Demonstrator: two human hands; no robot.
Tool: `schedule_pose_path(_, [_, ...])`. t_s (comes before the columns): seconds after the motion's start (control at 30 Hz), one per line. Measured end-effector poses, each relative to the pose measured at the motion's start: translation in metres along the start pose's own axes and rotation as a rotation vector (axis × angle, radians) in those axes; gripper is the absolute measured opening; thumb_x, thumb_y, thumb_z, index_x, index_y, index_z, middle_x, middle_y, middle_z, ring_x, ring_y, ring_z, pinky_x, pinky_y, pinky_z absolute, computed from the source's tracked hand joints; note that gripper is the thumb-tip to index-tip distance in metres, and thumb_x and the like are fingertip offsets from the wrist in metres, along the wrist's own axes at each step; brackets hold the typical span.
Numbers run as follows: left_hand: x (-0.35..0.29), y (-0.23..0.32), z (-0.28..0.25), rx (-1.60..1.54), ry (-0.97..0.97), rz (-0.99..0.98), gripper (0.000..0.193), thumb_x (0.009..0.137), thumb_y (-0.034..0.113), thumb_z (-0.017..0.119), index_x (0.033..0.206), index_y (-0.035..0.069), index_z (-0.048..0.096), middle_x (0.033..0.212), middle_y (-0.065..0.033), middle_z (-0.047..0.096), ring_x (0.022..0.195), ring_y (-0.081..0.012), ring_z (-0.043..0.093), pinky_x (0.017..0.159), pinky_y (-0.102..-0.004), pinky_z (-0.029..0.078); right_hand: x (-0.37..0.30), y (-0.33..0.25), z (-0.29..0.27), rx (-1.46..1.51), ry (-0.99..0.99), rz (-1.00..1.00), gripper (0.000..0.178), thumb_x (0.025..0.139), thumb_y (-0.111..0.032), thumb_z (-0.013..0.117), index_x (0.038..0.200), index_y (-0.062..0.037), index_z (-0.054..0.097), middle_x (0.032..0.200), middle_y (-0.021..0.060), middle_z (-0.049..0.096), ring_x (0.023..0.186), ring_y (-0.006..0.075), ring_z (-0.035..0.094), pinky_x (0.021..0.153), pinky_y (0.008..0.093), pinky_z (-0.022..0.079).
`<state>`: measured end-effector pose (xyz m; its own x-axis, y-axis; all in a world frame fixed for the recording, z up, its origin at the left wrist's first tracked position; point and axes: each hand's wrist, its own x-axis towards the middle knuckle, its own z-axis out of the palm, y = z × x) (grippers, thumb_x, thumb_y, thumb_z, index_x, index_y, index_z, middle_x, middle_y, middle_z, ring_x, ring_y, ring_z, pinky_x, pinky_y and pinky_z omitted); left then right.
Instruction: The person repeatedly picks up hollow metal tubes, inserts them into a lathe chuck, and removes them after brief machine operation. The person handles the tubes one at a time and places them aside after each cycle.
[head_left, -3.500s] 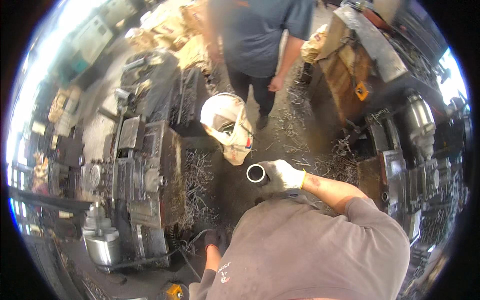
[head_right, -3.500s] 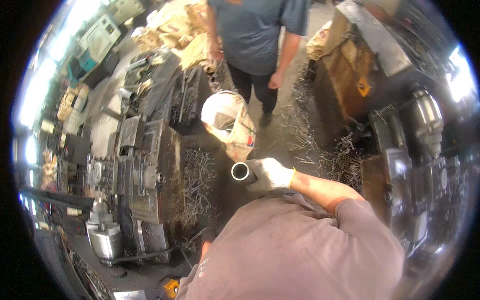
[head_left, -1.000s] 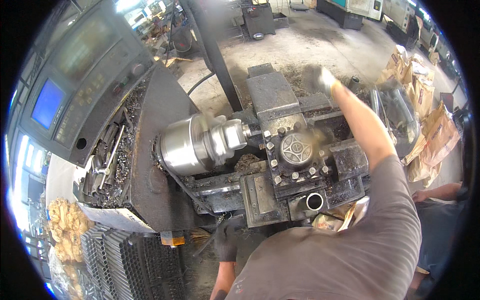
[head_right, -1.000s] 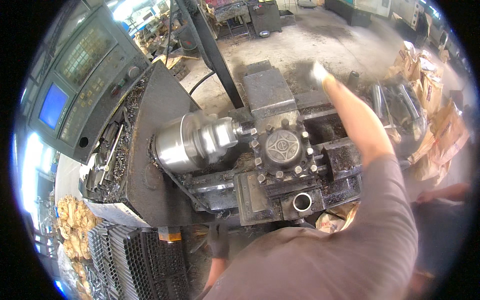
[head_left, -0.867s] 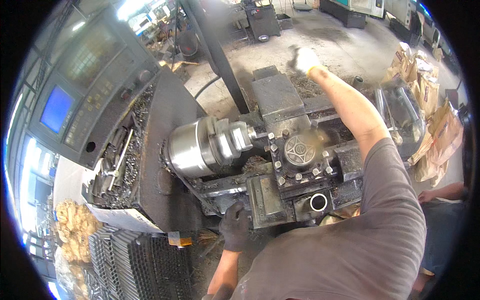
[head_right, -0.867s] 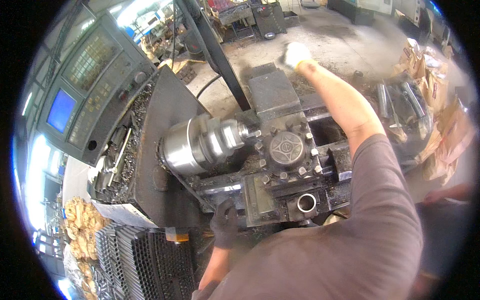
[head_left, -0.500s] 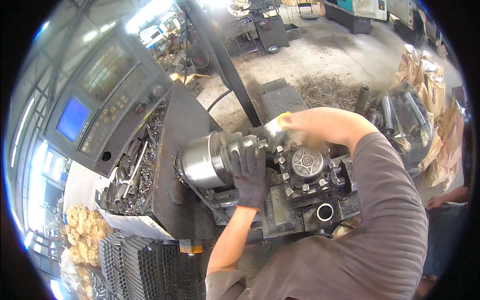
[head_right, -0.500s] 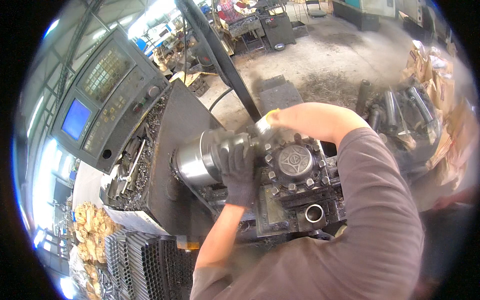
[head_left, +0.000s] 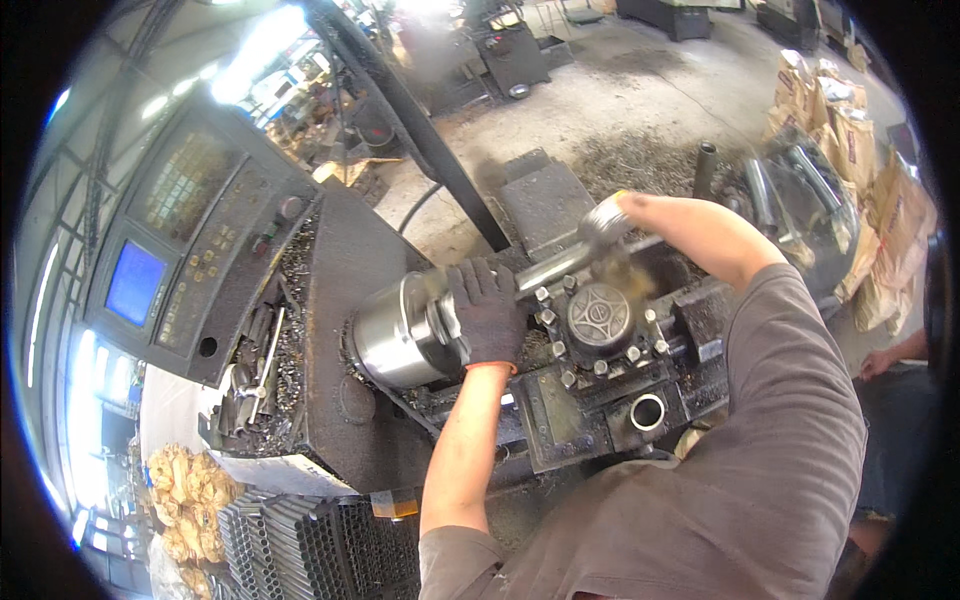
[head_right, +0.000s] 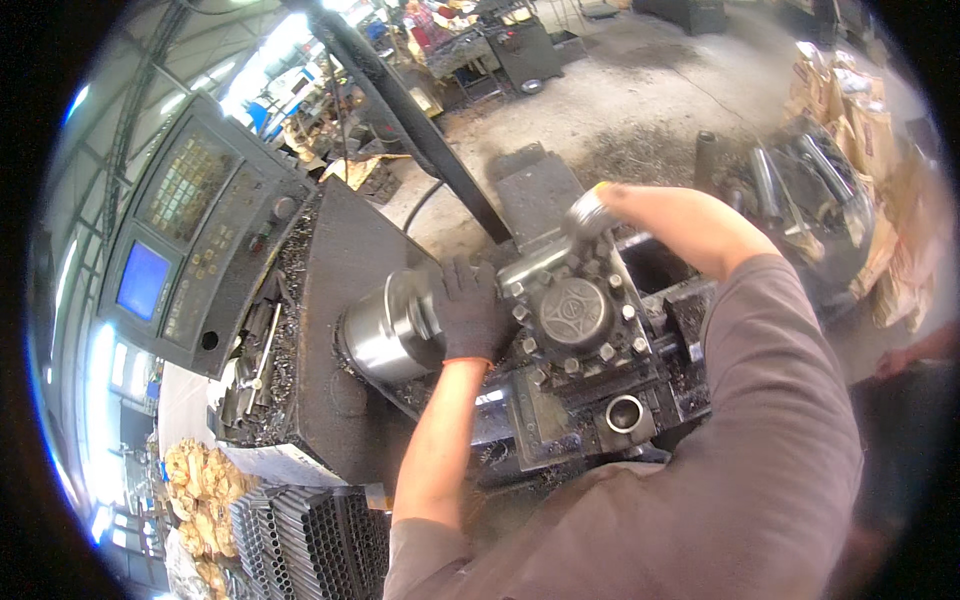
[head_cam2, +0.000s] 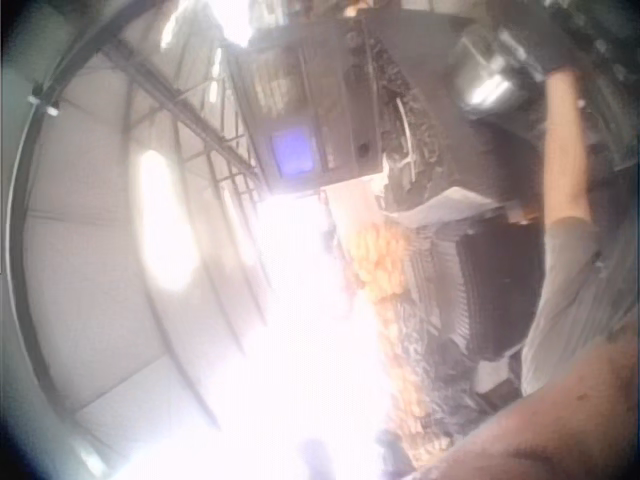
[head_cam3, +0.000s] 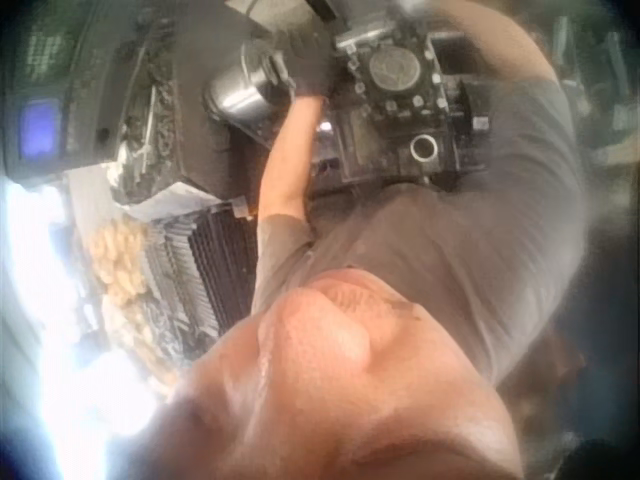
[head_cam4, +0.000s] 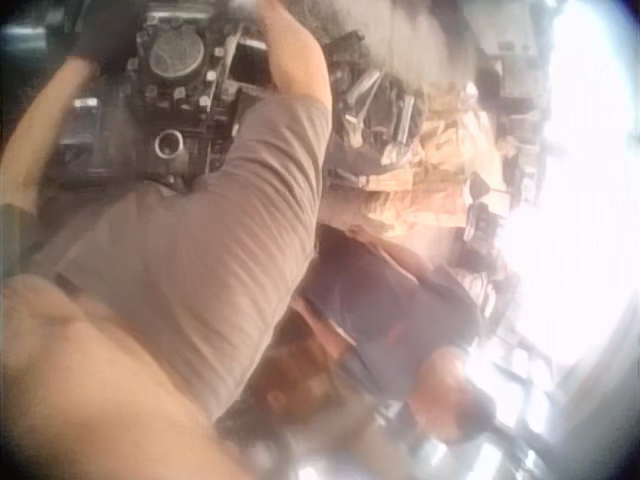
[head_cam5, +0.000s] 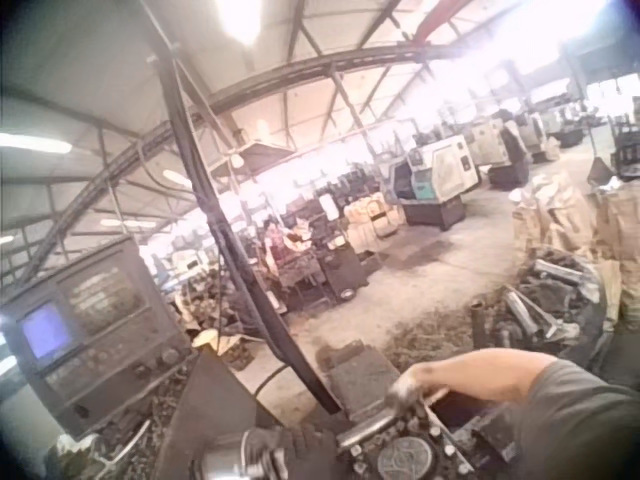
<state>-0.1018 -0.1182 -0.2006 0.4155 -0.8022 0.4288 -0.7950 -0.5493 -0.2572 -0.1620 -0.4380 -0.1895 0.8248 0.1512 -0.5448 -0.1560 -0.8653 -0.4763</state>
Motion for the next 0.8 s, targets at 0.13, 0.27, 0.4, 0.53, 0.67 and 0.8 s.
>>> schedule_pose_path(0.13, [0.002,-0.007,0.009,0.095,0.001,0.082,0.059,0.09,0.043,0.071,0.139,0.01,0.064,0.148,-0.0236,0.06,0.147,-0.0412,0.048,0.13,-0.061,0.02,-0.103,0.045,0.036,0.398,0.433,-0.142,0.039,0.081,-0.016,0.081,0.114,0.0011,0.072,0.081,0.0016,0.07,0.07,0.0125,0.062,0.061,0.032,0.051])
schedule_pose_path(0.27, [0.006,-0.012,0.017,0.058,-0.052,0.105,0.06,0.094,0.046,0.068,0.142,0.011,0.063,0.15,-0.0229,0.058,0.151,-0.0412,0.043,0.13,-0.0628,0.02,-0.224,0.049,0.128,0.728,0.923,-0.037,0.062,0.076,-0.013,0.081,0.133,0.0032,0.063,0.096,-0.0026,0.066,0.084,0.0079,0.059,0.07,0.0289,0.051])
schedule_pose_path(0.4, [0.009,-0.013,0.018,0.193,-0.178,0.107,0.062,0.089,0.039,0.072,0.148,0.02,0.061,0.16,-0.0197,0.051,0.154,-0.0377,0.04,0.131,-0.0552,0.022,-0.33,0.051,0.308,1.181,1.016,0.236,0.053,0.087,-0.018,0.075,0.136,-0.0007,0.064,0.097,0.0035,0.07,0.085,0.0094,0.064,0.074,0.0272,0.055])
schedule_pose_path(0.53, [0.013,-0.016,0.013,0.304,-0.151,0.183,0.062,0.085,0.037,0.074,0.143,0.022,0.063,0.154,-0.013,0.056,0.151,-0.0338,0.044,0.13,-0.0505,0.025,-0.335,0.084,0.519,1.403,1.042,0.832,0.047,0.089,-0.018,0.074,0.131,-0.0012,0.066,0.099,0.0061,0.073,0.086,0.0133,0.067,0.076,0.03,0.056])
schedule_pose_path(0.67, [0.018,-0.022,0.013,0.333,-0.282,0.167,0.062,0.088,0.041,0.07,0.147,0.023,0.059,0.156,-0.0141,0.054,0.151,-0.0305,0.044,0.131,-0.0524,0.02,-0.299,0.148,0.662,0.902,0.813,1.285,0.04,0.09,-0.018,0.074,0.127,-0.0016,0.069,0.101,0.0088,0.075,0.086,0.0172,0.07,0.078,0.0327,0.058])
schedule_pose_path(0.8, [0.014,-0.024,0.017,0.332,-0.288,0.159,0.07,0.083,0.042,0.076,0.149,0.025,0.056,0.157,-0.0125,0.054,0.152,-0.0289,0.043,0.132,-0.0525,0.018,-0.288,0.175,0.669,0.505,0.724,1.545,0.034,0.092,-0.019,0.073,0.122,-0.0021,0.072,0.103,0.0114,0.077,0.087,0.0211,0.072,0.08,0.0355,0.059])
